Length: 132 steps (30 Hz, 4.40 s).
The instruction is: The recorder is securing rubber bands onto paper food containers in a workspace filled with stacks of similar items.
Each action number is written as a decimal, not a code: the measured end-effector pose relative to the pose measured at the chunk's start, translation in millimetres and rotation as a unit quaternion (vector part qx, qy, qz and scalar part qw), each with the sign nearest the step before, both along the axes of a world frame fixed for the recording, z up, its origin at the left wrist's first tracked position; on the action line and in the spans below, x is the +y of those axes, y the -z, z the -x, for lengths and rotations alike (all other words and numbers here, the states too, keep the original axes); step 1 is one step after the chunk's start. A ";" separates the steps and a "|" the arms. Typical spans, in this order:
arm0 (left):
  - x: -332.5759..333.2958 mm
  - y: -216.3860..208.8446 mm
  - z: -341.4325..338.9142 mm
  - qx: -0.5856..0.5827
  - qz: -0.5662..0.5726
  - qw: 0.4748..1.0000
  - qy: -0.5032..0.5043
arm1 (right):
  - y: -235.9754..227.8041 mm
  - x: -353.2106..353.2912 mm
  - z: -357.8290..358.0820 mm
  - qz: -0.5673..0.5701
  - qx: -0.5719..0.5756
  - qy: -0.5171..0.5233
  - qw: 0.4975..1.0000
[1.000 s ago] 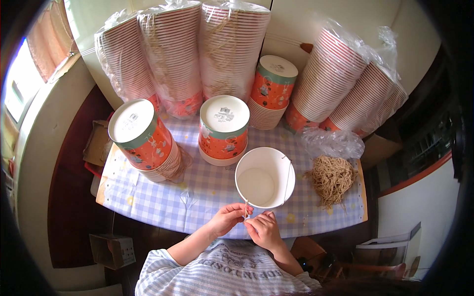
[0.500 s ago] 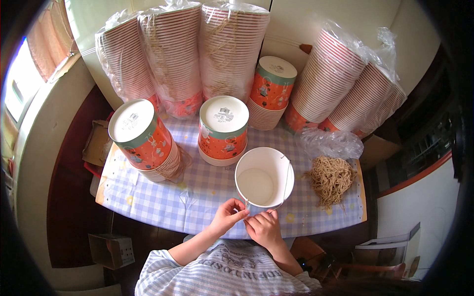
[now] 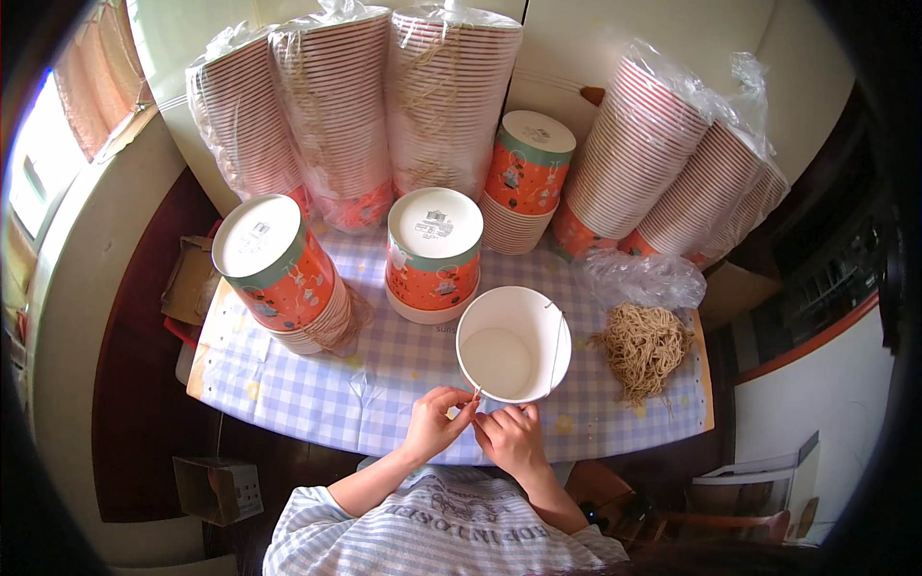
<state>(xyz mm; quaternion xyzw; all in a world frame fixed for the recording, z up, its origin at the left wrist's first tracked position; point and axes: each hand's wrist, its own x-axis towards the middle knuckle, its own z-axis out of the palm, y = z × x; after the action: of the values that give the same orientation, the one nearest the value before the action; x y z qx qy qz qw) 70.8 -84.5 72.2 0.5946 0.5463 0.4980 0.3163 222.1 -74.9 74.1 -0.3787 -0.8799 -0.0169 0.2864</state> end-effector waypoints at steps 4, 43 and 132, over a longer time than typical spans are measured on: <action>0.5 5.5 2.2 -0.012 0.008 1.000 -0.009 | 2.1 1.1 -0.1 0.006 -0.003 -0.001 1.000; 28.1 -18.4 12.9 0.050 0.004 0.998 0.028 | -4.7 1.8 -3.0 0.029 -0.031 -0.067 0.997; 42.9 -22.3 293.7 -0.003 -0.182 0.975 -0.129 | -118.5 195.5 274.3 0.505 0.227 -0.226 0.801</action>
<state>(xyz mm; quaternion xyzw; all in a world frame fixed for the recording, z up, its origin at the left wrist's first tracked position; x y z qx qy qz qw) -222.9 -41.7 94.6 0.5653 0.5174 0.6276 0.1375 -52.3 120.6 192.6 -0.2527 -0.7344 0.5816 0.2418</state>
